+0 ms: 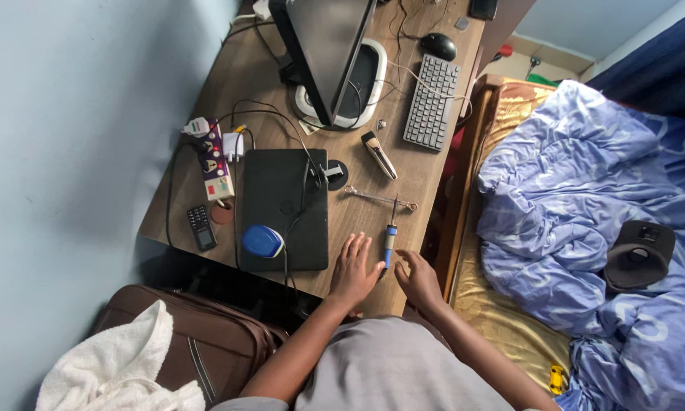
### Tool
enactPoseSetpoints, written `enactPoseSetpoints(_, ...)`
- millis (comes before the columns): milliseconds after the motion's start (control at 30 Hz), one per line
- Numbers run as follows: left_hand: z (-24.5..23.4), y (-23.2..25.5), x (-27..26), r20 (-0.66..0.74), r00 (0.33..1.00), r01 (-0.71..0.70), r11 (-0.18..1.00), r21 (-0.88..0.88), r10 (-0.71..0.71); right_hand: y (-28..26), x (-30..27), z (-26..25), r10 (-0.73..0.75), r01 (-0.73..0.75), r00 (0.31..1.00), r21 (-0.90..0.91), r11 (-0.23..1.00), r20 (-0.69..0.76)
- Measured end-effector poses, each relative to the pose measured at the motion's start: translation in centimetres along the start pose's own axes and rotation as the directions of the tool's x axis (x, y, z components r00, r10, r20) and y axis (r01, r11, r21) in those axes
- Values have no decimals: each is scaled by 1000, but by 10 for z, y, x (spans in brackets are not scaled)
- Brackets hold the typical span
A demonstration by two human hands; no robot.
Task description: The person uses a soldering iron to apply solder to a small electronic component by hand, then takes apart a hair clipper to inspect and work on its internal mechanism.
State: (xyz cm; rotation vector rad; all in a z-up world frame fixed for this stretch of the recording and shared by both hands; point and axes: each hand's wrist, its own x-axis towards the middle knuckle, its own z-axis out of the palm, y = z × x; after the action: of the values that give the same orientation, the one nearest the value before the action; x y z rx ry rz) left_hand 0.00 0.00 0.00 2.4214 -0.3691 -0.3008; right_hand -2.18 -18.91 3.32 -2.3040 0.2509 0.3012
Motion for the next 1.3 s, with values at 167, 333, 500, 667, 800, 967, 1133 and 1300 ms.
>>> enactPoseSetpoints(167, -5, 16, 11, 24, 999, 41, 999, -32, -40, -1, 15, -3, -23, 23, 1000, -26, 999, -6)
enactPoseSetpoints(333, 41, -8, 21, 35, 998, 56, 998, -33, -55, 30, 44, 17, 163, -166, 986, 86, 982, 42)
enactPoseSetpoints(500, 92, -22, 27, 16, 988, 147, 931, -335, -151, 52, 63, 38, 324, -331, 935, 30, 943, 142)
enactPoseSetpoints(667, 111, -26, 33, 26, 966, 241, 860, -450, -257, 60, 80, 49, 353, -378, 913, 94, 921, 206)
enactPoseSetpoints(800, 108, -31, 28, 29, 967, 221, 781, -585, -252, 69, 88, 52, 374, -478, 864, 313, 821, 338)
enactPoseSetpoints(967, 93, -25, 21, 30, 959, 238, 748, -620, -280, 64, 84, 40, 315, -476, 865, 443, 760, 390)
enactPoseSetpoints(1133, 57, -6, 32, 274, 890, 444, 549, -708, -365, 46, 71, 6, 270, -439, 887, 498, 748, 375)
enactPoseSetpoints(1300, -7, 52, 62, -1, 989, 127, 871, -475, -145, 6, 70, -35, 150, -263, 961, 598, 757, 232)
